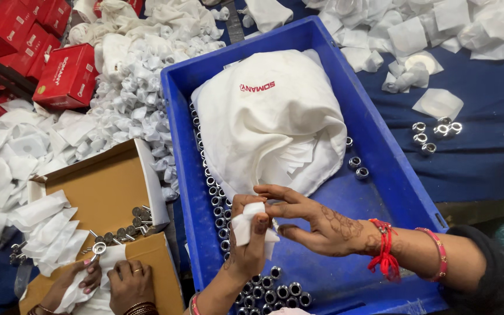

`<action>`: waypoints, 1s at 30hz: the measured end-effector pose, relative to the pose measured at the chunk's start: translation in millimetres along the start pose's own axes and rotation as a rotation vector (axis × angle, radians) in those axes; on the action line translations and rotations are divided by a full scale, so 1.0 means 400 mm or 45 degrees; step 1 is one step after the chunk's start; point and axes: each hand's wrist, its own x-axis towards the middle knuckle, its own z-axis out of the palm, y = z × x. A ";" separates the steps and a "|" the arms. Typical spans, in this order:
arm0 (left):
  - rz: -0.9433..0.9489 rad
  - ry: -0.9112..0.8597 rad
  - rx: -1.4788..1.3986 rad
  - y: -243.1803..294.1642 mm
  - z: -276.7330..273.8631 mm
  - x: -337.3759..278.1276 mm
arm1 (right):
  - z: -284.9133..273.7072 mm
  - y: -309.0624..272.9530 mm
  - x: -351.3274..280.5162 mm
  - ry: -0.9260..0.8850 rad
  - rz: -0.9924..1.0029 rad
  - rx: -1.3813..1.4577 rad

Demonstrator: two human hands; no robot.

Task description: The person wraps individual metal components in white foam sheets and places them into a blue container.

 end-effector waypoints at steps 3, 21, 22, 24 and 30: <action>0.224 0.007 0.432 0.024 0.002 0.019 | 0.011 0.019 -0.010 0.083 0.220 0.373; -0.264 -0.741 1.289 0.016 -0.022 0.051 | -0.133 0.084 0.024 0.518 0.641 0.575; -0.308 -0.813 1.242 0.005 -0.020 0.041 | -0.127 0.082 0.030 0.319 0.744 0.414; -0.388 -0.959 1.143 -0.016 -0.012 0.025 | -0.104 0.070 0.037 -0.079 0.929 0.085; -0.573 -1.286 1.401 -0.061 -0.011 -0.009 | -0.029 0.018 0.050 -0.606 0.640 -0.356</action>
